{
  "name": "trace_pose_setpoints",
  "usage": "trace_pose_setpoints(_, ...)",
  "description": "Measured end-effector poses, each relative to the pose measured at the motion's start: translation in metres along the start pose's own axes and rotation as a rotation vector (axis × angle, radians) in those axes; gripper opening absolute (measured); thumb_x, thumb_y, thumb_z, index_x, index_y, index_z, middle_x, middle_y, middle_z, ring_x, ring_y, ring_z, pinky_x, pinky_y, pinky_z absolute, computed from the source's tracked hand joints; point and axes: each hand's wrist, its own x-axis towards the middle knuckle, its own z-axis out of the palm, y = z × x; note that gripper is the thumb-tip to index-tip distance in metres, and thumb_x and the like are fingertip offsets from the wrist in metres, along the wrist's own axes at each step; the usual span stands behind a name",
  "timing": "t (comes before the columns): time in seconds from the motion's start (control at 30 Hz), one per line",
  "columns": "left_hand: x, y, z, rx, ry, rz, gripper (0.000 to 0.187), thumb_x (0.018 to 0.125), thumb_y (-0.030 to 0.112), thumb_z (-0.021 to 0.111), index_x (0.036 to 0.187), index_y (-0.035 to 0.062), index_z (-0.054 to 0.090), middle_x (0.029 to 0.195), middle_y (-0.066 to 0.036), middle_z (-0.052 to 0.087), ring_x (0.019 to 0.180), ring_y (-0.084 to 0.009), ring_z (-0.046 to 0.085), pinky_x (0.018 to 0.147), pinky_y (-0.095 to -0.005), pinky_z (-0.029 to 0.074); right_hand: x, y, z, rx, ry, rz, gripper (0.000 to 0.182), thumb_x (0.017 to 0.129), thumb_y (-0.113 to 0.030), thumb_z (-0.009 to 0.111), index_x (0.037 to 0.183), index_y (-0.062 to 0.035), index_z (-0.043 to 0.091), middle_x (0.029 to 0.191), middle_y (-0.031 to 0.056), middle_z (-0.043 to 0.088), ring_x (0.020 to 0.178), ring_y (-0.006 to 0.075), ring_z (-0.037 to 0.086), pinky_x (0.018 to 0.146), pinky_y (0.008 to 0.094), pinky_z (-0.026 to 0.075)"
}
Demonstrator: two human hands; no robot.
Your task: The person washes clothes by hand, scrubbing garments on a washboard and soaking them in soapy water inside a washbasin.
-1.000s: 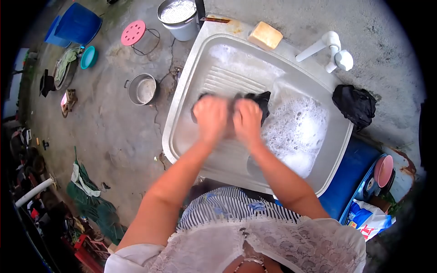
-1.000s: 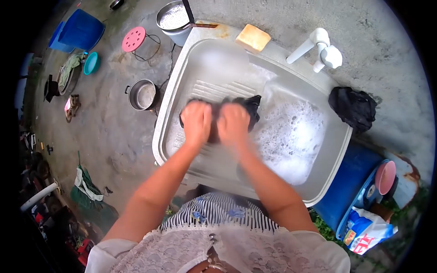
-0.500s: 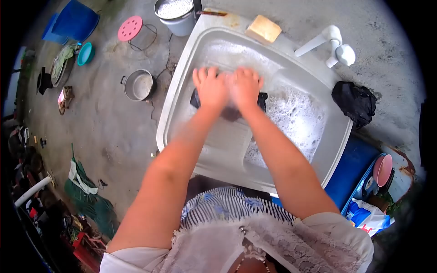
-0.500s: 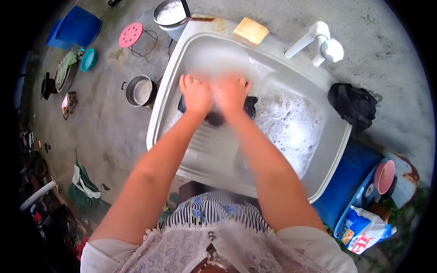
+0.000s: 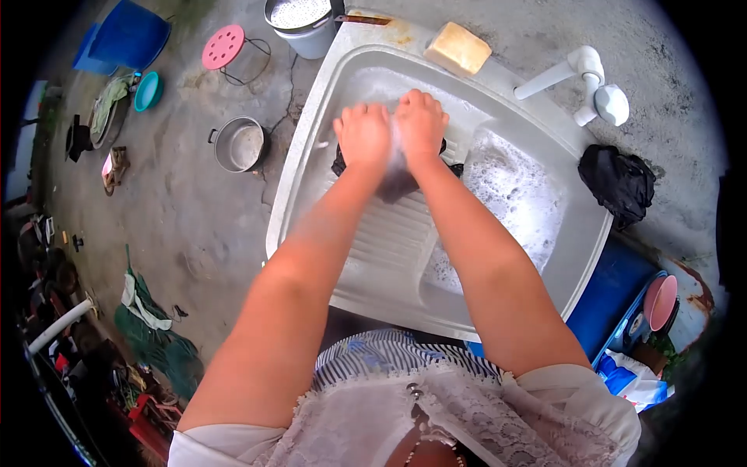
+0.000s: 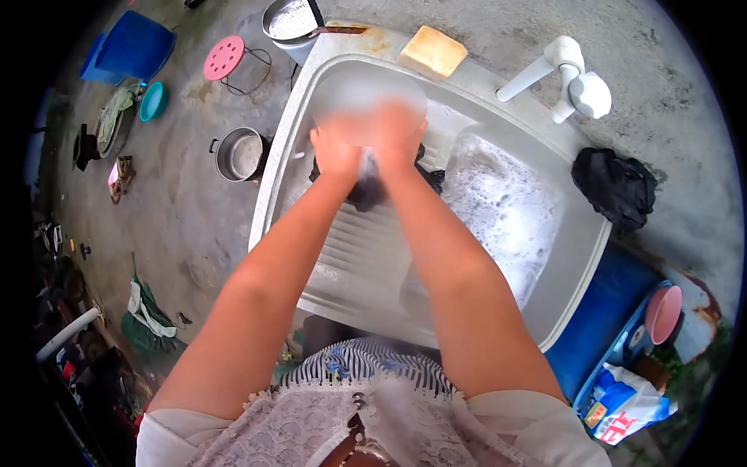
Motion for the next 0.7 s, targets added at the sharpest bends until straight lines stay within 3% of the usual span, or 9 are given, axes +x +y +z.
trace_pose_setpoints(0.1, -0.016, -0.001, -0.008, -0.079, 0.285, 0.149, 0.030, 0.095, 0.028, 0.054, 0.088, 0.0066, 0.073, 0.097, -0.005, 0.067, 0.100, -0.0296, 0.054, 0.097, -0.0480, 0.036, -0.021, -0.002, -0.015, -0.088, 0.162, -0.017, 0.014, 0.078, -0.018, 0.057, 0.087, -0.0106, 0.065, 0.095, 0.0087, 0.066, 0.095, 0.0299, 0.059, 0.089, 0.0474, 0.040)
trace_pose_setpoints(0.17, -0.052, -0.005, -0.019, -0.095, 0.301, 0.169, 0.025, 0.093, 0.025, 0.056, 0.086, 0.0065, 0.071, 0.095, -0.006, 0.067, 0.097, -0.0308, 0.054, 0.093, -0.0466, 0.037, -0.060, -0.001, -0.035, 0.044, -0.059, -0.038, 0.021, 0.082, -0.026, 0.057, 0.094, -0.0118, 0.066, 0.104, 0.0092, 0.066, 0.103, 0.0323, 0.056, 0.096, 0.0468, 0.036)
trace_pose_setpoints(0.33, -0.159, -0.029, -0.053, -0.352, -0.035, 0.442, 0.012, 0.084, 0.017, 0.061, 0.077, 0.0081, 0.061, 0.081, -0.010, 0.059, 0.074, -0.0293, 0.053, 0.069, -0.0439, 0.037, -0.152, 0.008, -0.078, 0.512, -0.109, -0.166, 0.009, 0.073, -0.018, 0.057, 0.073, -0.0090, 0.059, 0.087, 0.0097, 0.063, 0.093, 0.0319, 0.057, 0.088, 0.0453, 0.039)
trace_pose_setpoints(0.4, -0.138, -0.026, -0.050, -0.216, -0.178, 0.454, 0.014, 0.078, 0.021, 0.065, 0.072, 0.0086, 0.061, 0.078, -0.012, 0.058, 0.077, -0.0305, 0.056, 0.071, -0.0467, 0.039, -0.132, -0.001, -0.073, 0.117, -0.226, -0.232, 0.010, 0.071, -0.018, 0.061, 0.066, -0.0098, 0.063, 0.078, 0.0114, 0.064, 0.084, 0.0320, 0.059, 0.083, 0.0458, 0.040)
trace_pose_setpoints(0.43, -0.123, -0.038, -0.005, -0.166, 0.095, 0.451, 0.017, 0.082, 0.024, 0.061, 0.074, 0.0097, 0.064, 0.076, -0.011, 0.061, 0.079, -0.0296, 0.059, 0.074, -0.0485, 0.040, -0.105, 0.001, -0.059, -0.052, -0.314, -0.232, 0.014, 0.071, -0.023, 0.063, 0.065, -0.0097, 0.062, 0.078, 0.0117, 0.064, 0.080, 0.0325, 0.059, 0.079, 0.0450, 0.040)
trace_pose_setpoints(0.47, -0.092, -0.033, 0.001, -0.065, 0.144, 0.438, 0.021, 0.087, 0.025, 0.058, 0.076, 0.0094, 0.066, 0.080, -0.011, 0.064, 0.082, -0.0295, 0.062, 0.078, -0.0493, 0.041, -0.075, 0.004, -0.045, -0.031, -0.256, -0.186, 0.016, 0.073, -0.025, 0.062, 0.067, -0.0096, 0.062, 0.078, 0.0118, 0.065, 0.081, 0.0327, 0.059, 0.079, 0.0448, 0.040)
trace_pose_setpoints(0.57, -0.013, 0.007, -0.019, -0.089, -0.119, 0.049, 0.031, 0.097, 0.026, 0.047, 0.083, 0.0053, 0.065, 0.094, -0.014, 0.066, 0.093, -0.0324, 0.058, 0.084, -0.0468, 0.041, -0.005, 0.007, -0.008, 0.024, -0.115, 0.050, 0.019, 0.078, -0.029, 0.061, 0.076, -0.0103, 0.067, 0.083, 0.0128, 0.065, 0.090, 0.0326, 0.059, 0.083, 0.0457, 0.039)
trace_pose_setpoints(0.67, -0.003, 0.007, -0.010, -0.106, 0.046, 0.062, 0.031, 0.097, 0.027, 0.049, 0.089, 0.0047, 0.069, 0.101, -0.012, 0.066, 0.106, -0.0315, 0.055, 0.095, -0.0456, 0.038, 0.001, -0.003, -0.008, -0.013, 0.143, 0.042, 0.019, 0.083, -0.028, 0.058, 0.084, -0.0116, 0.069, 0.092, 0.0111, 0.066, 0.098, 0.0320, 0.058, 0.091, 0.0486, 0.038)
trace_pose_setpoints(0.7, -0.012, 0.000, -0.013, -0.040, 0.158, 0.172, 0.031, 0.096, 0.028, 0.050, 0.094, 0.0063, 0.072, 0.105, -0.011, 0.065, 0.113, -0.0315, 0.051, 0.100, -0.0458, 0.035, -0.008, -0.004, -0.018, -0.114, -0.012, 0.025, 0.020, 0.083, -0.027, 0.056, 0.090, -0.0119, 0.068, 0.101, 0.0091, 0.066, 0.104, 0.0314, 0.056, 0.097, 0.0525, 0.034)
